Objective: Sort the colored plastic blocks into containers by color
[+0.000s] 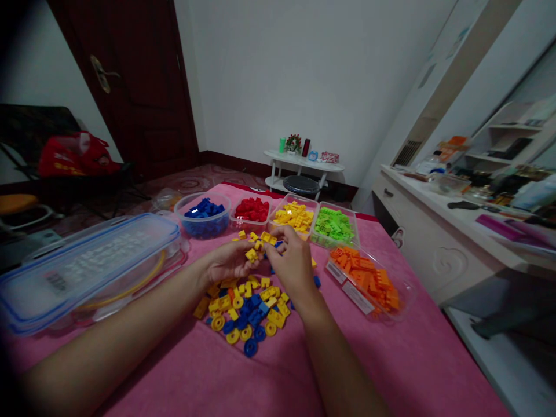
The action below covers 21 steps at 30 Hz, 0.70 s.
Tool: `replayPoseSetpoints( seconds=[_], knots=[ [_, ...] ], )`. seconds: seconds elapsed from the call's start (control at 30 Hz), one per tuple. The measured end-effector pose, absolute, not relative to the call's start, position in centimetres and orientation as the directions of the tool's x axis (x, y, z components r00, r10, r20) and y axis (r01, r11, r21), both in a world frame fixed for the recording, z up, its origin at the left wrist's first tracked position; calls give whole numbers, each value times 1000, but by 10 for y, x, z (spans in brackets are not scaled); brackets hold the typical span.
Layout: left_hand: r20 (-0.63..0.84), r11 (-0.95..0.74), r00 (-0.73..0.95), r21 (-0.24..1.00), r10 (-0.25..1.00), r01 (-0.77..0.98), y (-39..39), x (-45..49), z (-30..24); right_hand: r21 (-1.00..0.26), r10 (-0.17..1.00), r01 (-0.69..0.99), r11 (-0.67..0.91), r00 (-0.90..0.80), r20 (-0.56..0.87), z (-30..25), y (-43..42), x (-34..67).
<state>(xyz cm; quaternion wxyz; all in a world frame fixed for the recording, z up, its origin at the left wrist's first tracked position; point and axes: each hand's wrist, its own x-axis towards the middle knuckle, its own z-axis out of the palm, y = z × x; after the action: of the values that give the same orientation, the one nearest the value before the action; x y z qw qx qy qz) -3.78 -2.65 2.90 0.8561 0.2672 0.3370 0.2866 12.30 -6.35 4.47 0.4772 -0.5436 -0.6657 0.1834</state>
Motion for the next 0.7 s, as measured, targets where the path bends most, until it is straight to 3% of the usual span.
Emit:
replayPoseSetpoints(
  seconds=[0.17,0.33,0.5,0.7],
  knots=[
    [-388,719,643,575,660,-390,-31,-33,28,-791,923,503,349,-41,382,41,-68,114],
    [-430,705,583,584,689,-402,-31,-35,32,-615,916,764,194,83,393,45,-62,132],
    [-468,642,446,626,763,-443,-25,-27,32,-325,994,941,95,-109,-25,43,-60,156],
    [-411,559,396,722,821,-409,17,20,60,-312,997,949,51,-64,-32,51,-60,168]
  ],
)
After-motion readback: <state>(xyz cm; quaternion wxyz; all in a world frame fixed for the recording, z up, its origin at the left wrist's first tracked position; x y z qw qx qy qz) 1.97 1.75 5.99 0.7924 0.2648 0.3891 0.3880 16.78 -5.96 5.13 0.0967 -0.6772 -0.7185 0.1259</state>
